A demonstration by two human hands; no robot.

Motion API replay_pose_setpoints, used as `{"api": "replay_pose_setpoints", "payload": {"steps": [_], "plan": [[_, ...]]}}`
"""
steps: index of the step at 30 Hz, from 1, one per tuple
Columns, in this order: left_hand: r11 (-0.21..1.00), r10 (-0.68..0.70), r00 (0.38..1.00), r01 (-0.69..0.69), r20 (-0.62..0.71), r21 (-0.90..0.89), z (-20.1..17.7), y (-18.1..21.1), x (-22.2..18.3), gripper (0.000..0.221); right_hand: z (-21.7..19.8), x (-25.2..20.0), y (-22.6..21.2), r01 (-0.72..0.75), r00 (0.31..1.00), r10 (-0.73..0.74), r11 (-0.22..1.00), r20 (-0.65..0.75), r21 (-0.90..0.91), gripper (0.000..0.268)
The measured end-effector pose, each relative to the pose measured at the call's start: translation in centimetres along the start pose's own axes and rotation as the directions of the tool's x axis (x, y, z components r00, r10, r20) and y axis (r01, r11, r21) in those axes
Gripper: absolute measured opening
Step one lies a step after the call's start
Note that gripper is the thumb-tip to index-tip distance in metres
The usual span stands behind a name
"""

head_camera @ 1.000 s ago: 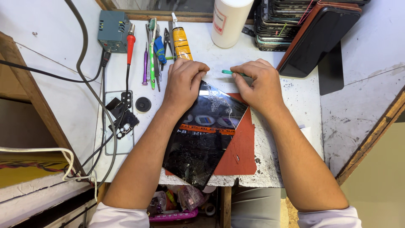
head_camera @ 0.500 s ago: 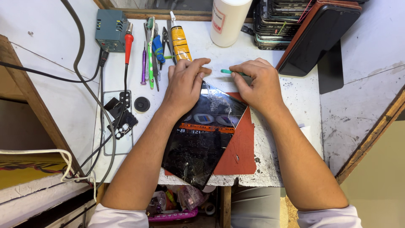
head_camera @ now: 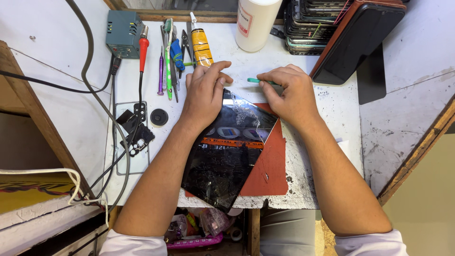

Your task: The person uses a green scraping tool to pry and remove the edges of a cracked tablet screen on a repair workbench.

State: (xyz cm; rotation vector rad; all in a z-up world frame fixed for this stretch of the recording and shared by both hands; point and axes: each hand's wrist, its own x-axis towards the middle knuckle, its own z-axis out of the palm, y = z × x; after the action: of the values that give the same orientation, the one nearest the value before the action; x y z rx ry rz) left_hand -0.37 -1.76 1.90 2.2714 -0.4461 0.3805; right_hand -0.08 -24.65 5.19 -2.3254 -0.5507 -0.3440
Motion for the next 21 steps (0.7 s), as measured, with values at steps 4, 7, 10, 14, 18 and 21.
{"api": "replay_pose_setpoints", "payload": {"steps": [4, 7, 10, 14, 18, 21], "plan": [[1.000, -0.024, 1.000, 0.024, 0.007, -0.006, -0.05, -0.10, -0.18, 0.031, 0.03, -0.06, 0.07, 0.001, 0.997, -0.004, 1.000, 0.083, 0.028, 0.014], [0.999, -0.043, 0.999, 0.043, -0.011, 0.001, -0.05, -0.23, -0.14, 0.031, 0.28, -0.20, 0.18, 0.073, 0.991, -0.081, 0.995, 0.111, 0.074, 0.017], [0.996, -0.089, 0.996, 0.089, -0.013, 0.001, -0.03, -0.31, -0.06, 0.031, 0.38, -0.06, 0.37, 0.119, 0.983, -0.126, 0.991, 0.137, 0.055, 0.015], [0.995, -0.097, 0.995, 0.097, -0.008, 0.009, 0.04, -0.42, 0.04, 0.031, 0.39, -0.06, 0.47, 0.145, 0.978, -0.151, 0.988, 0.143, 0.051, 0.016], [0.996, -0.087, 0.996, 0.088, -0.013, 0.010, 0.04, -0.50, -0.04, 0.031, 0.45, -0.12, 0.41, 0.145, 0.978, -0.148, 0.989, 0.149, 0.033, 0.017], [0.996, -0.085, 0.996, 0.085, -0.015, 0.005, 0.10, -0.57, -0.05, 0.031, 0.59, -0.05, 0.38, 0.155, 0.977, -0.157, 0.988, 0.146, 0.025, 0.017]]}}
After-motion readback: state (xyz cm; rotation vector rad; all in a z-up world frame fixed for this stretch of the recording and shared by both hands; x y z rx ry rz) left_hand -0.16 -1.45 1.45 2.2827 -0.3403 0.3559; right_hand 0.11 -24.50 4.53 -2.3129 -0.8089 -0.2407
